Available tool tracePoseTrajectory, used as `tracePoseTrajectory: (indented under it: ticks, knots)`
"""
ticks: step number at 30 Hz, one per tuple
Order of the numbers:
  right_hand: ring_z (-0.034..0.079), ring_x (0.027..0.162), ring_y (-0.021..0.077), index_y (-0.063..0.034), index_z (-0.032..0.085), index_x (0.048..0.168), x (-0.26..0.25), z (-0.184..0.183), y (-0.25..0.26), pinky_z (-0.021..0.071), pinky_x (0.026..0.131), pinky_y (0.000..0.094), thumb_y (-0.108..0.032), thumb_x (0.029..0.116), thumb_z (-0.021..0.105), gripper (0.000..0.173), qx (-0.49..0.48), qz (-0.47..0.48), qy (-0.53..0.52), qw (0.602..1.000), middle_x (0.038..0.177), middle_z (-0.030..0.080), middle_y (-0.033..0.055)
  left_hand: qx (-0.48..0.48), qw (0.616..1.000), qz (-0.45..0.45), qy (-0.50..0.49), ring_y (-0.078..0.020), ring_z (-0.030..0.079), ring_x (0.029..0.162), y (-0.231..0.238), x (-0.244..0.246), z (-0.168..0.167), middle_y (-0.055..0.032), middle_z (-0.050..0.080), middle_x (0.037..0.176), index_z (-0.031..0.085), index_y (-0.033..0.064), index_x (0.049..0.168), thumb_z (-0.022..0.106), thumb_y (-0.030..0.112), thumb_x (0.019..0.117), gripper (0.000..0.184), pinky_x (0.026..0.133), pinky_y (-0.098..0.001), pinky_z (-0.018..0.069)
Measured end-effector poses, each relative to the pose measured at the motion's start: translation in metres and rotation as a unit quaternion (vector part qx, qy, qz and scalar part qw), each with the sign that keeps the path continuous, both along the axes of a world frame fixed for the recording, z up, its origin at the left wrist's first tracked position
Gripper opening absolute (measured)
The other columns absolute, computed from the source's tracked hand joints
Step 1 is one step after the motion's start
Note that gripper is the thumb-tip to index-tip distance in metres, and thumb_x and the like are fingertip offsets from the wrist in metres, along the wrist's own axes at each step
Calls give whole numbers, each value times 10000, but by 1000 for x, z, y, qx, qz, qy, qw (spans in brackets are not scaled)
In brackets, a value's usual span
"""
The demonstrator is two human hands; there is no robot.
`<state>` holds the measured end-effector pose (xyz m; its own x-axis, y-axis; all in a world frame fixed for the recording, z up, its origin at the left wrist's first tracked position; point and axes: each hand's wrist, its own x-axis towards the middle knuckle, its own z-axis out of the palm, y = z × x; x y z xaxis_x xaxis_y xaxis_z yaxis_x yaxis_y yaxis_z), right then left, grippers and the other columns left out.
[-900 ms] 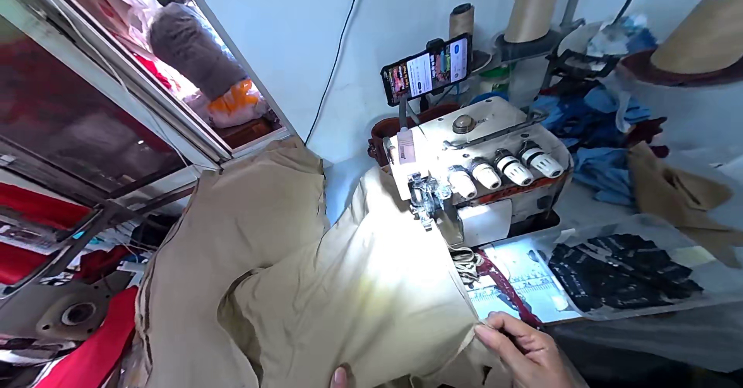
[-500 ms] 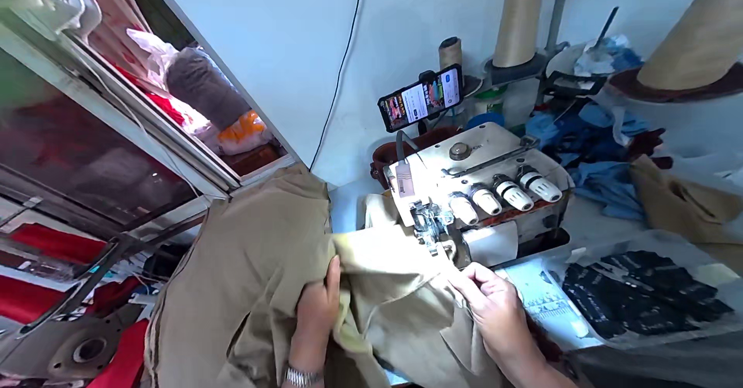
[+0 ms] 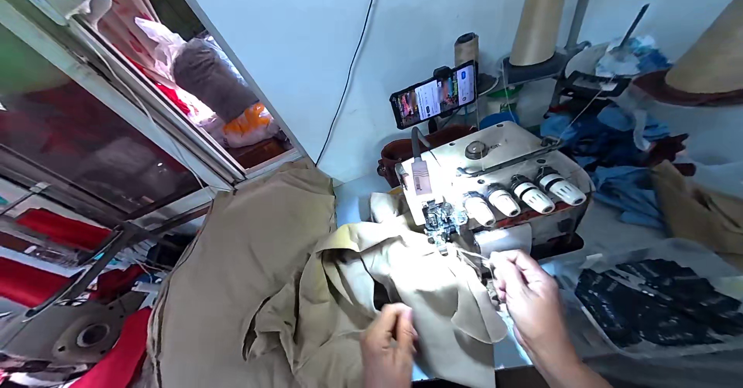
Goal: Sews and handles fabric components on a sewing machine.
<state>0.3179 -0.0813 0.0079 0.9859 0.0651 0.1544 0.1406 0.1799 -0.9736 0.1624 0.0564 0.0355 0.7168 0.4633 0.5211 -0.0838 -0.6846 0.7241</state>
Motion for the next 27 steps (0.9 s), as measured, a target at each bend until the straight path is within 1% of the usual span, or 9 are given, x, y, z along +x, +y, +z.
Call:
tracePoseTrajectory:
  ticks: [3,6,9,11,13,15,17,21,27]
  knots:
    - [615,625,39,-84,642,1011,-8,-2,-12,531,575,194,-193,1013,506,174,-28,28,-19,999,737,628,-48,-204,975,-69,57,-54,610,514,-32,4,-3,-14,655,673,671,-60,1070,551,62,1027,176,464,-219,539]
    - [637,662,58,-102,698,939,-13,-1,-16,532,605,206,-224,945,633,139,-16,118,-19,993,760,675,-28,-360,921,-104,104,-51,577,482,-44,22,-2,12,617,628,598,-55,1247,661,88,966,322,442,-219,503]
    - [637,659,85,-92,691,806,-17,9,-19,532,609,220,-176,840,762,115,33,186,55,980,717,668,10,-410,896,-148,85,-6,476,495,-46,34,-12,44,574,634,667,-3,1017,713,57,905,135,452,-176,383]
    - [641,661,94,-78,649,769,-20,18,-24,545,604,222,-84,824,739,106,84,207,106,969,724,660,35,-377,914,-148,21,10,533,598,-47,30,-7,40,616,744,668,23,914,682,28,899,21,525,-161,434]
    - [642,650,91,-69,629,766,-22,25,-32,557,608,224,-22,810,732,122,105,232,138,957,720,660,38,-295,944,-131,-68,-12,618,789,-45,21,4,20,656,891,662,30,948,634,19,911,48,703,-195,536]
    - [653,606,87,-63,641,813,-29,30,-39,558,536,222,-10,809,739,111,93,261,152,949,723,677,35,-212,964,-109,-118,-39,654,893,-45,12,19,8,676,954,643,35,1007,611,8,937,82,815,-231,566]
    - [663,561,105,-47,668,904,-38,30,-44,557,471,240,-24,843,725,87,69,285,159,943,742,700,40,-98,981,-111,-122,-44,639,880,-45,6,25,-4,659,918,648,41,984,641,44,957,29,814,-219,558]
    - [658,546,80,-51,723,947,-55,14,-49,573,496,233,-34,901,653,85,34,261,89,961,737,716,0,102,982,-150,-59,-114,621,896,-50,2,15,-79,658,905,749,42,1006,628,128,995,148,833,-222,524]
    - [683,602,87,-35,727,978,-63,1,-59,594,556,233,-31,913,624,121,39,240,73,967,780,733,11,140,979,-141,-53,-105,605,870,-50,6,-17,-63,646,871,768,67,1006,637,107,974,141,813,-196,508]
